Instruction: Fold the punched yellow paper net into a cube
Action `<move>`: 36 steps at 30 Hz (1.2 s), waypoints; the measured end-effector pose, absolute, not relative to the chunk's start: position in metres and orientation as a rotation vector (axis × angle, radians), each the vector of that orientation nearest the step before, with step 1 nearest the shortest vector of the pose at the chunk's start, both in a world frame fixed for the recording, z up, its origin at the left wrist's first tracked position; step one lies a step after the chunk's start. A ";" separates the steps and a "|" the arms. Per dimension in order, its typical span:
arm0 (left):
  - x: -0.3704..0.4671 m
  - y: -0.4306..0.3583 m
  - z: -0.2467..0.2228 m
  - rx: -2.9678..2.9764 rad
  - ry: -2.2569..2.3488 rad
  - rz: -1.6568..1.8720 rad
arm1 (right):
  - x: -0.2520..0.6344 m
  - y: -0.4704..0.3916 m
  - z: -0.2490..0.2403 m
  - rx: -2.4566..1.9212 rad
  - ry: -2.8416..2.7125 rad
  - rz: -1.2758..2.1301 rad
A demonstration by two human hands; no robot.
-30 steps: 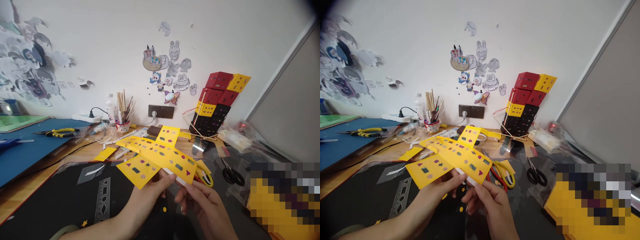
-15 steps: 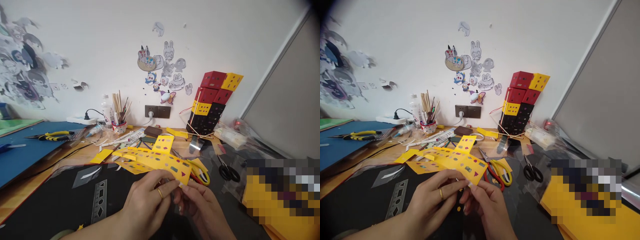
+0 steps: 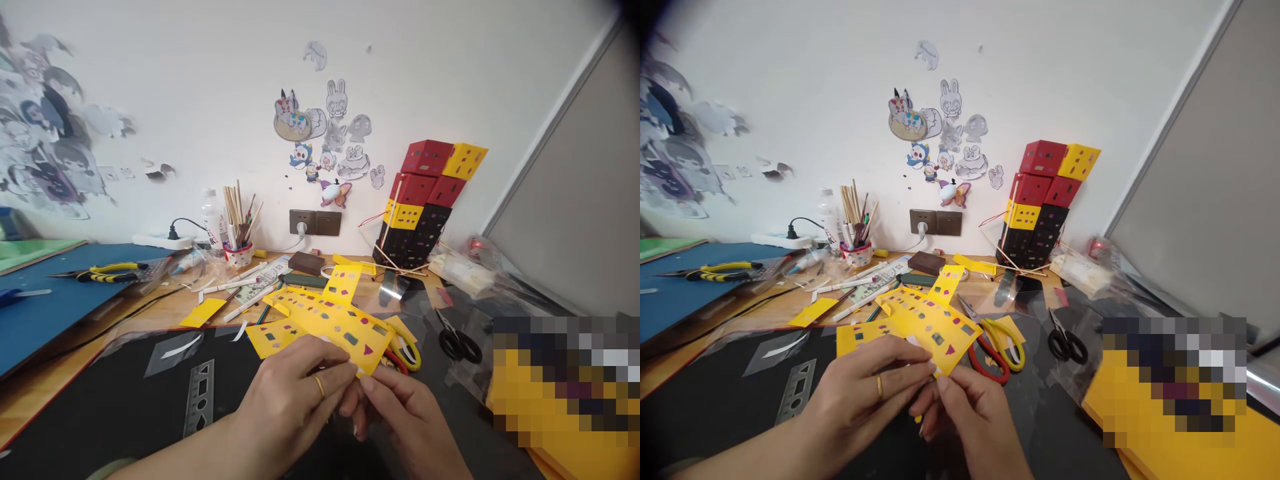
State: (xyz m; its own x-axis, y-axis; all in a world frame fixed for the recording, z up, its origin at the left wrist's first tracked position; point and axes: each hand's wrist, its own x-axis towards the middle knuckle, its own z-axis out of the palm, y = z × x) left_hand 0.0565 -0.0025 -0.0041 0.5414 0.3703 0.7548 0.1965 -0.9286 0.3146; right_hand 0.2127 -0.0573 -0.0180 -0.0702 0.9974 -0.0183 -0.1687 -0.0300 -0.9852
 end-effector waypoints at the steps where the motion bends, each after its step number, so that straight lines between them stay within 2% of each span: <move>1: 0.057 -0.003 -0.004 2.590 0.471 1.347 | 0.213 -0.057 -0.018 -1.086 -1.161 1.339; 19: 0.058 -0.006 -0.004 2.625 0.499 1.185 | 0.211 -0.059 -0.024 -1.230 -1.529 0.971; 36: 0.060 -0.003 -0.007 2.685 0.385 1.306 | 0.213 -0.060 -0.034 -1.262 -1.660 0.838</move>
